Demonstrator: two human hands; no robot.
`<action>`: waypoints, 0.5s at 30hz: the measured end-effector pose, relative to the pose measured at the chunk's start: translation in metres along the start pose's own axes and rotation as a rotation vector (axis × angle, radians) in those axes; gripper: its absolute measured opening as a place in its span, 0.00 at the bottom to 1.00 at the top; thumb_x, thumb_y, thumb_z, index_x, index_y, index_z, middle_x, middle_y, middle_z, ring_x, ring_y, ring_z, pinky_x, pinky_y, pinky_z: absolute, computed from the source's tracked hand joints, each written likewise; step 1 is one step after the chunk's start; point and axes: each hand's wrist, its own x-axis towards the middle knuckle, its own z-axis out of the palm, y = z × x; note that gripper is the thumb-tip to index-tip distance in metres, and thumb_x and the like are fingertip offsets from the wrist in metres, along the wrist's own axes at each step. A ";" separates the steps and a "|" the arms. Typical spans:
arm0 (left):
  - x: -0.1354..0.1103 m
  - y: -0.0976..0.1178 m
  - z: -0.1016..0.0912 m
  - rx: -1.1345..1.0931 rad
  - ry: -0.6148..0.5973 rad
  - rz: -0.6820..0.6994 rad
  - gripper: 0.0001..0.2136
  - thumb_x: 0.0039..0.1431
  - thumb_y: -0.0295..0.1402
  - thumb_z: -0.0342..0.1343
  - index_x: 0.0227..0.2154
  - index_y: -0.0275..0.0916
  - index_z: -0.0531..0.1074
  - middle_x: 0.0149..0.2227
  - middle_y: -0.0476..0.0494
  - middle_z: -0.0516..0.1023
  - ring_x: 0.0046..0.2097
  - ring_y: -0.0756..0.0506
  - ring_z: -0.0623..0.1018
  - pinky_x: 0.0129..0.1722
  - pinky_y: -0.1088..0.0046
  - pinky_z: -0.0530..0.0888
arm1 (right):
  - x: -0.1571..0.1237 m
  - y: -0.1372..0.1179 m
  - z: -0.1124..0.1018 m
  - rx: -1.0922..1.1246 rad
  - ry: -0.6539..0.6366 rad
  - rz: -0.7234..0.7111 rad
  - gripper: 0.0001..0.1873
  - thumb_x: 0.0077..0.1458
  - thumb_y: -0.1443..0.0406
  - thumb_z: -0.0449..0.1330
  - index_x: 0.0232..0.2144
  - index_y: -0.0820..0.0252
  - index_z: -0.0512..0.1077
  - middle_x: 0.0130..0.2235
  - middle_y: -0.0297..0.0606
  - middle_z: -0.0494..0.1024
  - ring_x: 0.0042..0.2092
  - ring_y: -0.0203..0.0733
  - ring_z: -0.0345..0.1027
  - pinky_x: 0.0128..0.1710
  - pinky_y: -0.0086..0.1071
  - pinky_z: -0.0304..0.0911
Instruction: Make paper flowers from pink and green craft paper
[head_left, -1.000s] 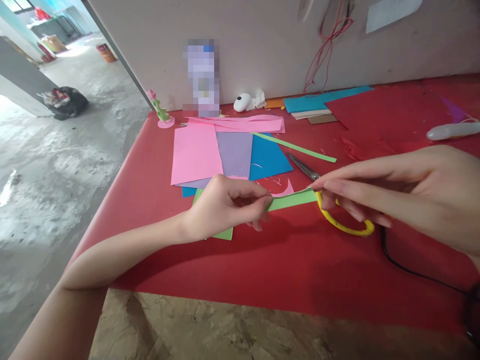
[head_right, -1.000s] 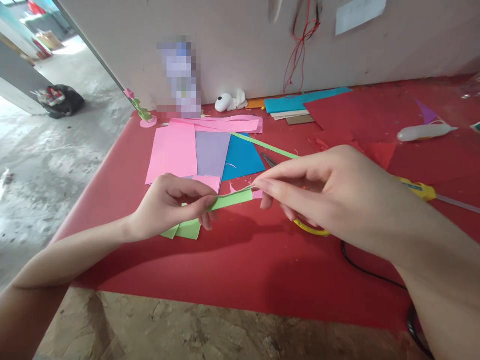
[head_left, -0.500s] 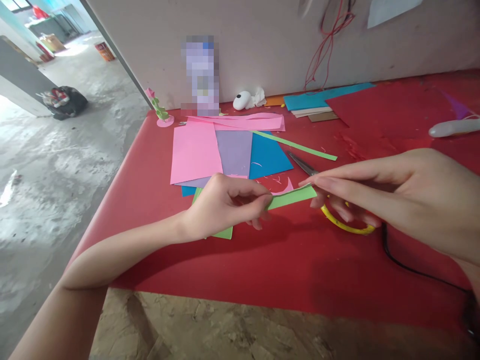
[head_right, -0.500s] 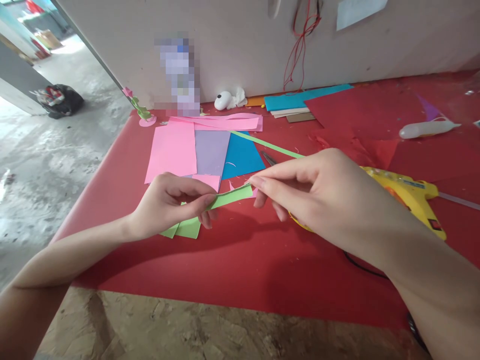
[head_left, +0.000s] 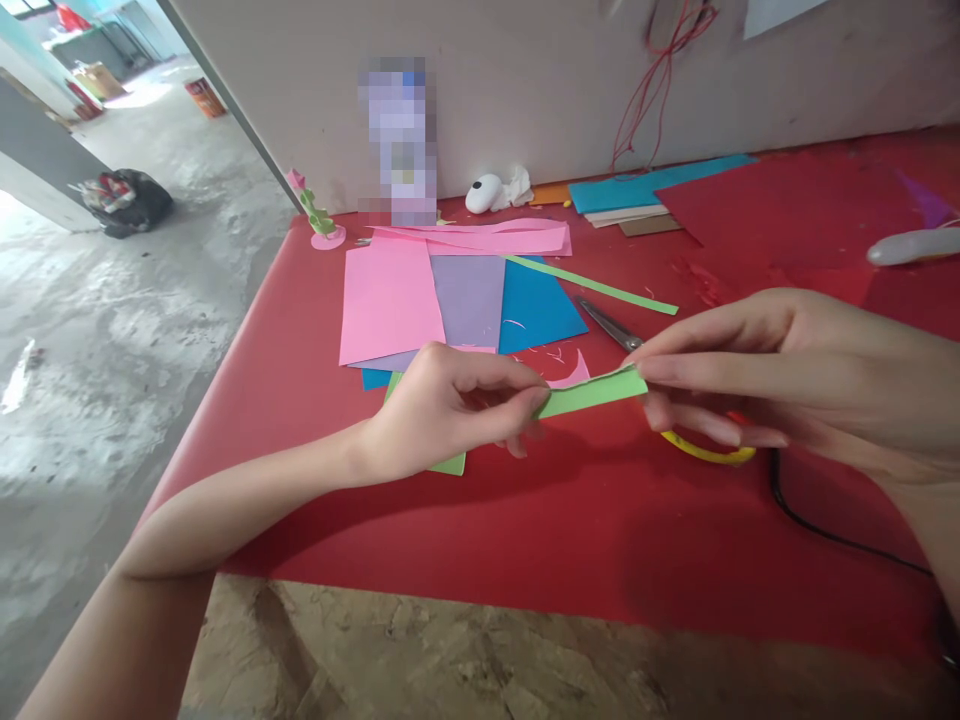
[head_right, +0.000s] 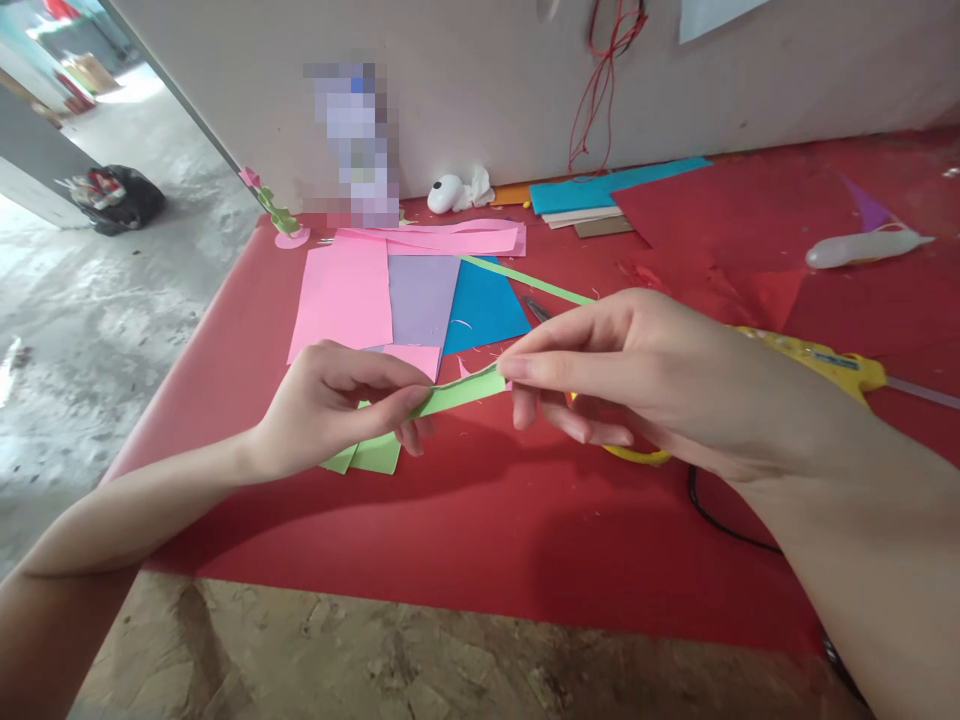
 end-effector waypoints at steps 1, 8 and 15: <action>0.000 0.000 0.000 -0.001 0.001 0.001 0.08 0.57 0.28 0.53 0.25 0.34 0.74 0.19 0.51 0.77 0.22 0.54 0.78 0.25 0.86 0.74 | 0.000 -0.001 0.000 0.005 -0.013 -0.006 0.20 0.50 0.49 0.61 0.22 0.59 0.74 0.20 0.36 0.70 0.17 0.29 0.55 0.12 0.24 0.47; -0.001 -0.001 -0.001 0.032 0.009 0.007 0.09 0.56 0.27 0.52 0.23 0.34 0.73 0.19 0.51 0.76 0.21 0.54 0.77 0.23 0.86 0.73 | 0.001 -0.001 -0.003 0.001 -0.030 -0.024 0.23 0.52 0.46 0.57 0.23 0.59 0.74 0.22 0.37 0.71 0.18 0.29 0.56 0.12 0.26 0.49; -0.001 -0.001 -0.001 0.039 -0.013 -0.020 0.08 0.54 0.25 0.51 0.23 0.34 0.73 0.19 0.51 0.76 0.22 0.54 0.78 0.23 0.87 0.73 | 0.000 0.005 0.002 -0.031 0.007 -0.005 0.23 0.49 0.46 0.60 0.31 0.59 0.76 0.23 0.37 0.73 0.18 0.29 0.56 0.13 0.24 0.49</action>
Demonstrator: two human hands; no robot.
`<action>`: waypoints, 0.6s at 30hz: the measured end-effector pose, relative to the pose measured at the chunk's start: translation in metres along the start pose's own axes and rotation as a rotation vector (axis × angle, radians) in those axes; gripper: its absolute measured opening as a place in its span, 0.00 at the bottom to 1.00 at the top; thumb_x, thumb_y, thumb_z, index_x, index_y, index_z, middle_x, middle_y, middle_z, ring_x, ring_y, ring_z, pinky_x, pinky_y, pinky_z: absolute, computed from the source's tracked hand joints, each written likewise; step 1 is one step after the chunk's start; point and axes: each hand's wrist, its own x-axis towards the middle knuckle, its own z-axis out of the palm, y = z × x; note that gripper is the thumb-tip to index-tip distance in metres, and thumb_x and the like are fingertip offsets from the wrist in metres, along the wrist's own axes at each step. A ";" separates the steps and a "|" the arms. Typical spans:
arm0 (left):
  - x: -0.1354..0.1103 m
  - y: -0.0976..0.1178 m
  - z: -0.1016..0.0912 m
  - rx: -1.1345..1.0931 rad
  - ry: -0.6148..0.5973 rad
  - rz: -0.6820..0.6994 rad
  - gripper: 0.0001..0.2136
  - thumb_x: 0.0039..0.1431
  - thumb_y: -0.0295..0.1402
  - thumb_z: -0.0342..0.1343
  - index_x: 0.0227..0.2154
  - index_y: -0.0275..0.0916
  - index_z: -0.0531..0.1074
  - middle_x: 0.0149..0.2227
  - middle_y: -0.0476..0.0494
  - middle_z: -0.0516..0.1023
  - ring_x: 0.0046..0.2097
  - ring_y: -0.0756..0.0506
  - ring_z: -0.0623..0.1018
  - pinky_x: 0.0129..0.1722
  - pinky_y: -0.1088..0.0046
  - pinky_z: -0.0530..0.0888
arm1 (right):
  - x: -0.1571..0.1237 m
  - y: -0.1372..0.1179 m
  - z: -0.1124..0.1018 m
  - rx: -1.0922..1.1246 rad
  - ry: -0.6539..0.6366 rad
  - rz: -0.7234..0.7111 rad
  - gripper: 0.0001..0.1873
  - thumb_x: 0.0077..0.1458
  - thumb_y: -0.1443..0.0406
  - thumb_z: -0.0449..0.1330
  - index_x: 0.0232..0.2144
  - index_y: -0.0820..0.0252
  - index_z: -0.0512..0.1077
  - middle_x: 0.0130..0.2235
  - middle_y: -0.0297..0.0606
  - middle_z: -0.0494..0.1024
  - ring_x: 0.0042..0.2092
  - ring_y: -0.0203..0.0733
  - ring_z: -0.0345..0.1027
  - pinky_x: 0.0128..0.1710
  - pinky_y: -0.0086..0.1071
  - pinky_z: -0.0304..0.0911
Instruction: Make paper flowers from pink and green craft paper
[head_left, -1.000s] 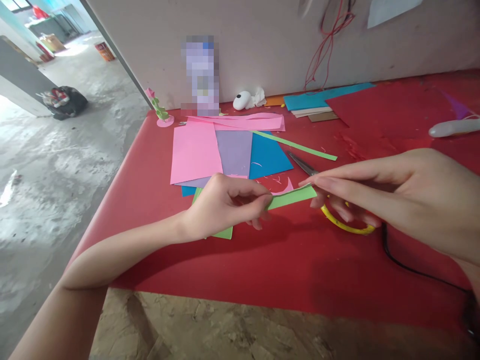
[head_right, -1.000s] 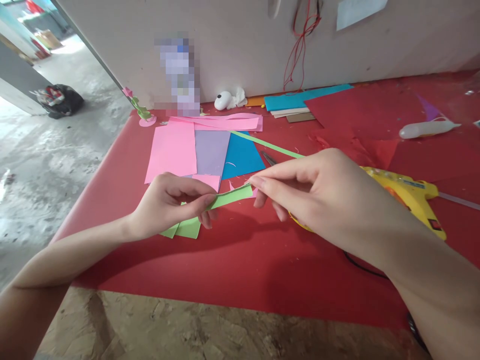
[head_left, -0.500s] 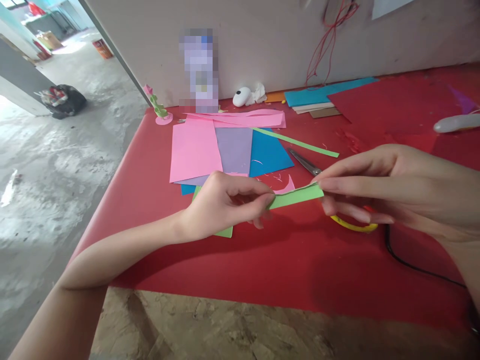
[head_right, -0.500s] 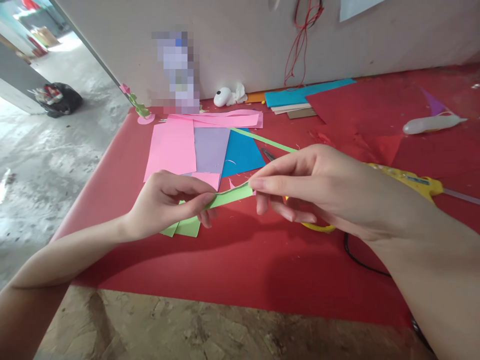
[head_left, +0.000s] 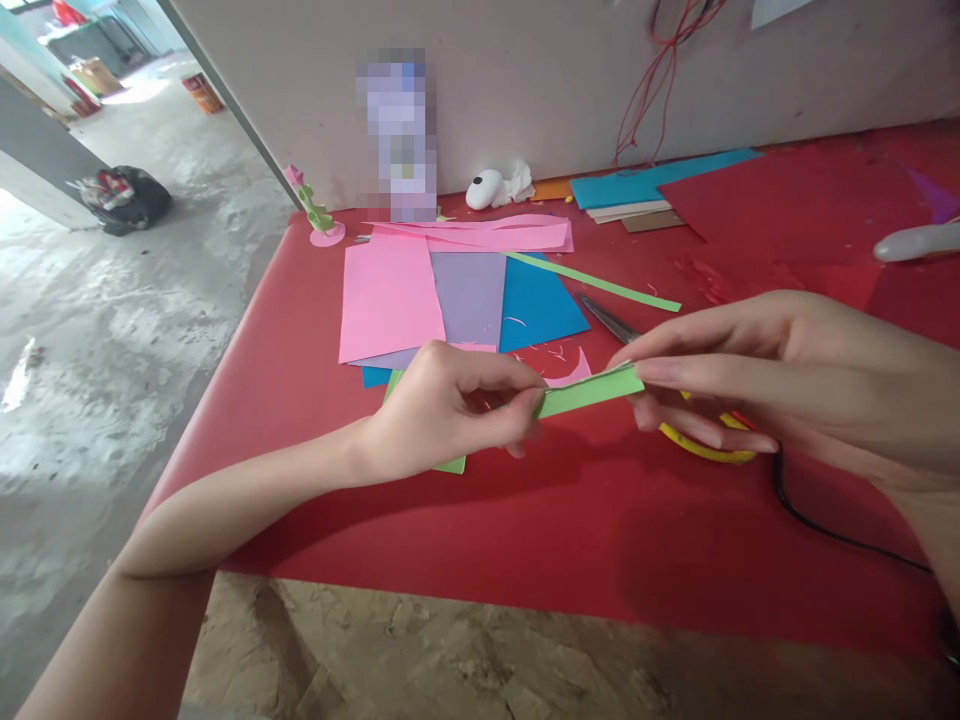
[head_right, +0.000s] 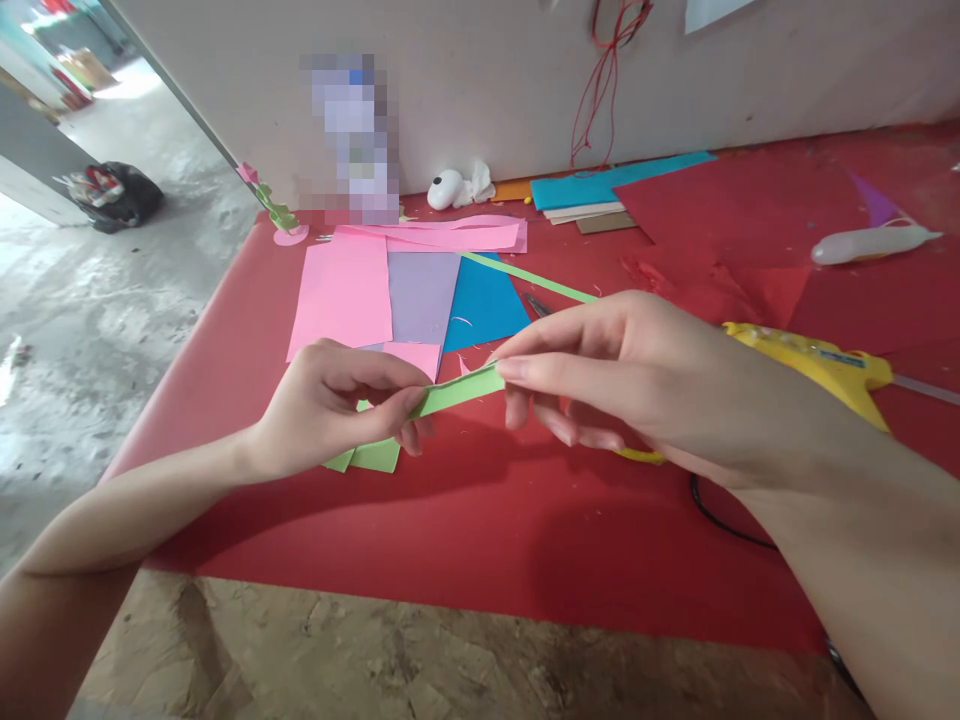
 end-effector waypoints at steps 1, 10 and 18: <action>0.000 0.000 0.000 -0.006 -0.005 -0.008 0.07 0.54 0.25 0.51 0.24 0.34 0.73 0.19 0.51 0.76 0.22 0.54 0.78 0.23 0.87 0.73 | 0.000 0.001 0.002 -0.009 0.018 -0.010 0.23 0.49 0.46 0.60 0.32 0.59 0.76 0.23 0.37 0.72 0.18 0.29 0.57 0.13 0.24 0.49; 0.002 0.000 0.000 0.034 -0.015 0.024 0.08 0.52 0.23 0.50 0.23 0.33 0.73 0.18 0.49 0.76 0.21 0.54 0.76 0.22 0.86 0.74 | -0.004 -0.003 0.007 -0.020 0.113 -0.044 0.20 0.51 0.49 0.60 0.31 0.60 0.76 0.24 0.38 0.74 0.18 0.29 0.60 0.14 0.22 0.53; 0.001 0.000 0.001 0.098 -0.025 0.107 0.09 0.53 0.21 0.49 0.22 0.30 0.73 0.18 0.48 0.76 0.19 0.54 0.75 0.17 0.87 0.69 | -0.002 -0.004 0.003 0.018 0.021 0.001 0.26 0.51 0.46 0.59 0.23 0.64 0.74 0.20 0.39 0.70 0.18 0.29 0.58 0.13 0.22 0.51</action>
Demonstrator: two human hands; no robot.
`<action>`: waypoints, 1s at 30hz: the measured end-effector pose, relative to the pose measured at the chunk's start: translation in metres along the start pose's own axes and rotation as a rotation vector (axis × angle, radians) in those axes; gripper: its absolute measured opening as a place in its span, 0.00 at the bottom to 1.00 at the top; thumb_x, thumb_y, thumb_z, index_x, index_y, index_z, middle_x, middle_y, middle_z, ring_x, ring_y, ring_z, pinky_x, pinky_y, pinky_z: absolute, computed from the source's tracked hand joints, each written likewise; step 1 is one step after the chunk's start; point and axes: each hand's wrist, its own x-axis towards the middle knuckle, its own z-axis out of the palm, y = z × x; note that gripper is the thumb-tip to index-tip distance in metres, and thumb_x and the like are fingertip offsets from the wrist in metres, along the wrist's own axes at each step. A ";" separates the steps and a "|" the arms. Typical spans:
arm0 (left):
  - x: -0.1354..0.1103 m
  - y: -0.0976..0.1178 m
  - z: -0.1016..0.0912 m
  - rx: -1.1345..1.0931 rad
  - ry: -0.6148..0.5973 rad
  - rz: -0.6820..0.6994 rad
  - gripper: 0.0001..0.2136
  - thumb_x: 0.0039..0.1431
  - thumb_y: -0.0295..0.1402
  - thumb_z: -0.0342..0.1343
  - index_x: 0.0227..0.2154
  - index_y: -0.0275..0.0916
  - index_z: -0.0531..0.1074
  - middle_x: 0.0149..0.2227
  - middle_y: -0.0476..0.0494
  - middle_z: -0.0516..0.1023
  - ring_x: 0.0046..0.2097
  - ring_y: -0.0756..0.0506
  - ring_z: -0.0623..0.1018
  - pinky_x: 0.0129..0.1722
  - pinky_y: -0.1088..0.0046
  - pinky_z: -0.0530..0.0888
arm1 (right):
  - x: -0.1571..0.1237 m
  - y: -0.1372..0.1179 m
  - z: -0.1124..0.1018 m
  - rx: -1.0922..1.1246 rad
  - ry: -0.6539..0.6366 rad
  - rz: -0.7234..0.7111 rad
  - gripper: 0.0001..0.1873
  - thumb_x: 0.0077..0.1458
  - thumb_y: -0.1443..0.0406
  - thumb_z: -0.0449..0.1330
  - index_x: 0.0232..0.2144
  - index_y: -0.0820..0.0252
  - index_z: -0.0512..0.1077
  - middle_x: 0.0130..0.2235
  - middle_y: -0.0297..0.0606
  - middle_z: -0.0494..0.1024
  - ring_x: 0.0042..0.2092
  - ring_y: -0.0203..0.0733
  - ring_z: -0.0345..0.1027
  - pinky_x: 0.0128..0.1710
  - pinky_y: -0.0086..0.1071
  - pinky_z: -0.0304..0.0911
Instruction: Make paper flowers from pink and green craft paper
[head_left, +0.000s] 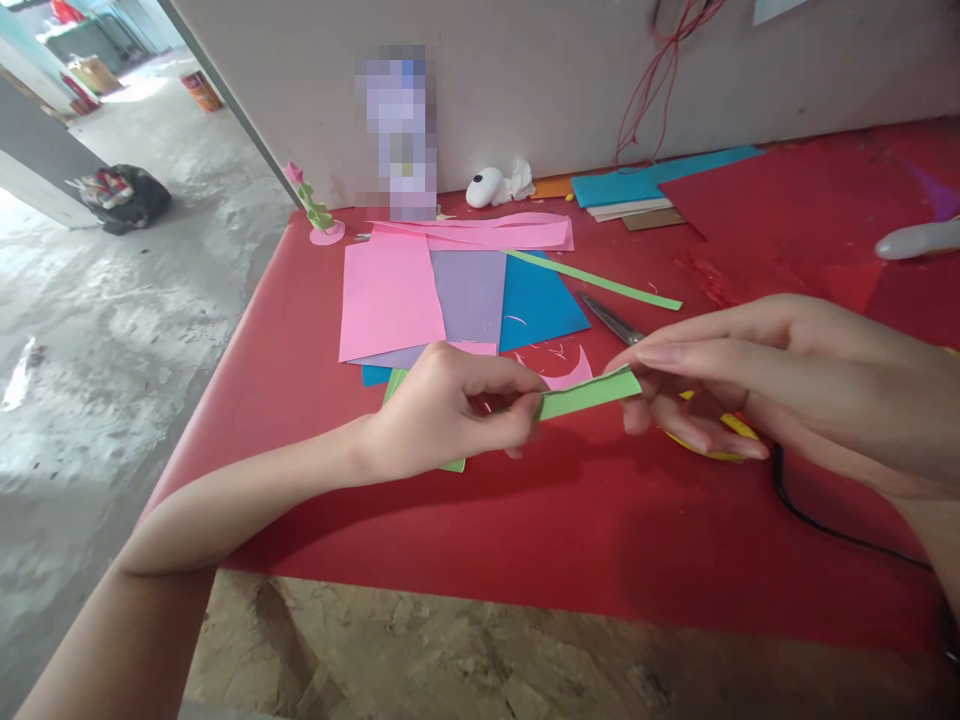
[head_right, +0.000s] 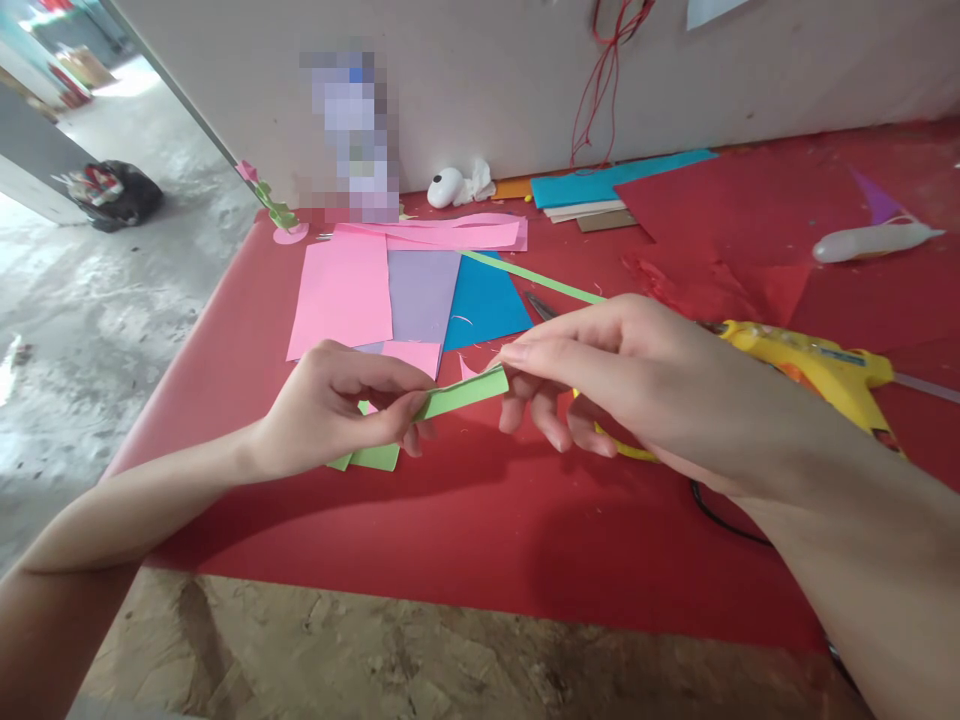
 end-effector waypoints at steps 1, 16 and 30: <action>0.000 0.000 0.000 0.010 -0.003 0.010 0.10 0.53 0.21 0.49 0.22 0.30 0.73 0.18 0.48 0.76 0.19 0.55 0.74 0.17 0.88 0.68 | 0.001 0.000 0.000 -0.010 -0.011 0.003 0.27 0.51 0.45 0.58 0.22 0.64 0.73 0.18 0.39 0.69 0.17 0.28 0.57 0.13 0.22 0.51; -0.001 -0.007 0.001 0.155 -0.066 0.237 0.10 0.52 0.18 0.49 0.24 0.27 0.75 0.20 0.46 0.77 0.20 0.57 0.72 0.20 0.87 0.68 | 0.003 -0.006 0.012 -0.109 -0.234 0.111 0.23 0.54 0.49 0.56 0.24 0.64 0.73 0.21 0.39 0.72 0.18 0.27 0.57 0.15 0.22 0.51; 0.005 -0.007 -0.006 -0.188 -0.005 -0.067 0.13 0.63 0.32 0.46 0.38 0.30 0.74 0.28 0.47 0.79 0.23 0.53 0.78 0.24 0.83 0.76 | 0.003 -0.006 0.012 0.041 -0.097 0.015 0.17 0.51 0.53 0.60 0.24 0.62 0.73 0.21 0.36 0.73 0.17 0.28 0.61 0.12 0.20 0.52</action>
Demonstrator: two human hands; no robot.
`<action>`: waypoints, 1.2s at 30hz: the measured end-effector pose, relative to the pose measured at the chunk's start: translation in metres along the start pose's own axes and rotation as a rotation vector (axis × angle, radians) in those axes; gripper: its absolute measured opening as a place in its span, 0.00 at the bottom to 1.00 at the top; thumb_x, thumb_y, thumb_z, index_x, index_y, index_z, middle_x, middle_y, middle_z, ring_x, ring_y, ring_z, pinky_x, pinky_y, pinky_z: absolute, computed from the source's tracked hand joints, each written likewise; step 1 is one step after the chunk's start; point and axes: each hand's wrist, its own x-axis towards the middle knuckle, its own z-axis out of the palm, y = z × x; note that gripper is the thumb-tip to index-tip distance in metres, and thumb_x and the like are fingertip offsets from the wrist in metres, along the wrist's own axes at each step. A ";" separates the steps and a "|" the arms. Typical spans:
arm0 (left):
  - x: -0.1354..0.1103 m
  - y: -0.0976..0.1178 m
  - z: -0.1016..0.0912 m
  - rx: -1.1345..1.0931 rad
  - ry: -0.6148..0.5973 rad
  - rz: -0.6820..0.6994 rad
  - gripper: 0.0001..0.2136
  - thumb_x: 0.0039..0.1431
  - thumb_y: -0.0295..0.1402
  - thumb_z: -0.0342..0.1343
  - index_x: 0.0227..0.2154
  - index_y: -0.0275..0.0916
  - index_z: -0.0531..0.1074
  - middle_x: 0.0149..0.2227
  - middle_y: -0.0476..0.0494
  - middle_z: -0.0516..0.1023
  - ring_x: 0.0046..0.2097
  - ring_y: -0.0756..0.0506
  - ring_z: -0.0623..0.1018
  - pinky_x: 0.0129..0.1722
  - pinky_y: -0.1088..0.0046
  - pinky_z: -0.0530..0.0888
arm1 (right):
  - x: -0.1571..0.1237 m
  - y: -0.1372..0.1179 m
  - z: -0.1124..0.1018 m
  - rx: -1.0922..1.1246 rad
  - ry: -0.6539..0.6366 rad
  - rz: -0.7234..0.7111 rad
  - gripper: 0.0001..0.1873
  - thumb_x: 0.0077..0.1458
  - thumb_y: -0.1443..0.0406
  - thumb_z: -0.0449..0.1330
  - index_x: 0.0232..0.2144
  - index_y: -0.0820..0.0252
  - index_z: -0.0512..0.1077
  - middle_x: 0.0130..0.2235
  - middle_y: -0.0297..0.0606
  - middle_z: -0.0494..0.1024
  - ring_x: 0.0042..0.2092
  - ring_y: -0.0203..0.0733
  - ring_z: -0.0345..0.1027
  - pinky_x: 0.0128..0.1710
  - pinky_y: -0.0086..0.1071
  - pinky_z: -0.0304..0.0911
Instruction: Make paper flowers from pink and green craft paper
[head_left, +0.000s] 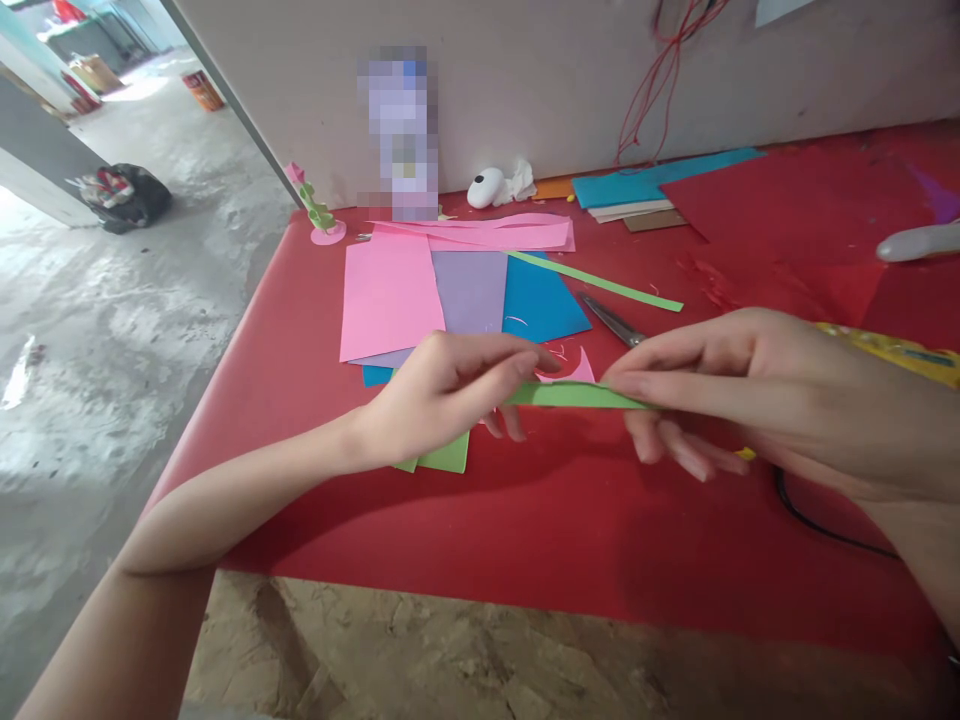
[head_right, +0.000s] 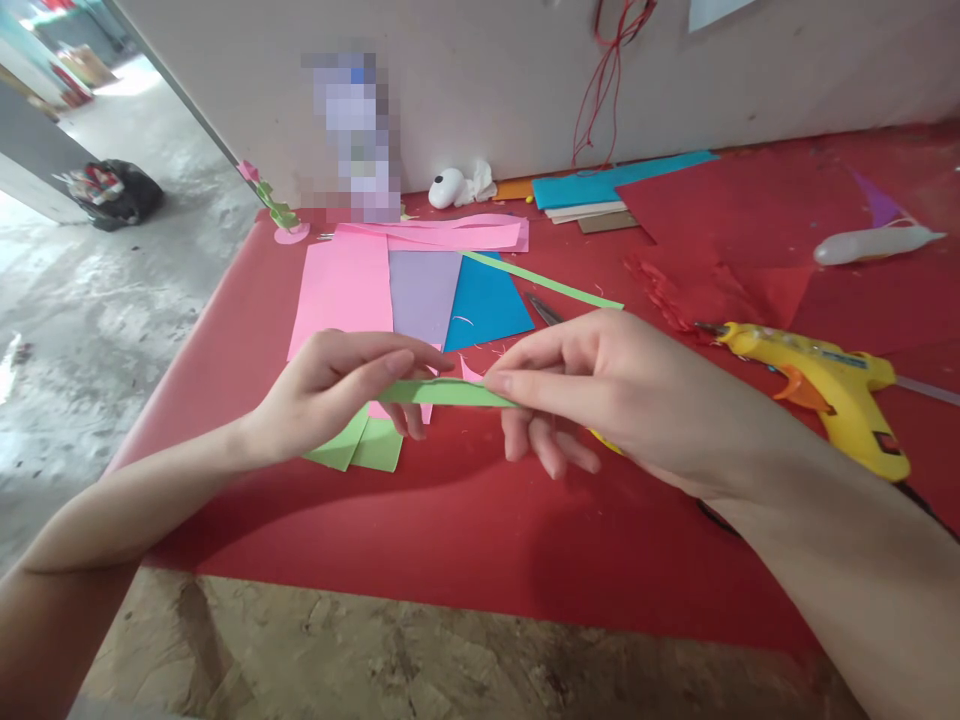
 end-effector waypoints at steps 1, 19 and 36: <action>0.001 0.001 -0.001 -0.075 0.018 -0.032 0.13 0.63 0.33 0.46 0.37 0.31 0.74 0.28 0.48 0.79 0.23 0.53 0.79 0.23 0.82 0.76 | -0.001 0.000 -0.002 0.003 0.023 -0.021 0.17 0.51 0.53 0.60 0.24 0.62 0.73 0.21 0.36 0.73 0.17 0.28 0.61 0.12 0.20 0.52; 0.000 0.007 0.000 -0.197 0.123 -0.034 0.05 0.57 0.27 0.54 0.31 0.34 0.75 0.25 0.48 0.81 0.24 0.51 0.80 0.21 0.84 0.77 | -0.009 0.000 -0.011 0.019 0.100 -0.010 0.20 0.50 0.50 0.62 0.29 0.63 0.72 0.24 0.38 0.73 0.19 0.29 0.62 0.14 0.23 0.51; -0.004 -0.001 -0.004 0.560 0.210 0.459 0.05 0.57 0.25 0.57 0.29 0.38 0.77 0.25 0.55 0.81 0.25 0.56 0.79 0.27 0.89 0.74 | -0.007 -0.004 -0.009 0.041 -0.047 0.057 0.17 0.55 0.54 0.58 0.29 0.64 0.71 0.23 0.36 0.73 0.19 0.27 0.63 0.13 0.16 0.54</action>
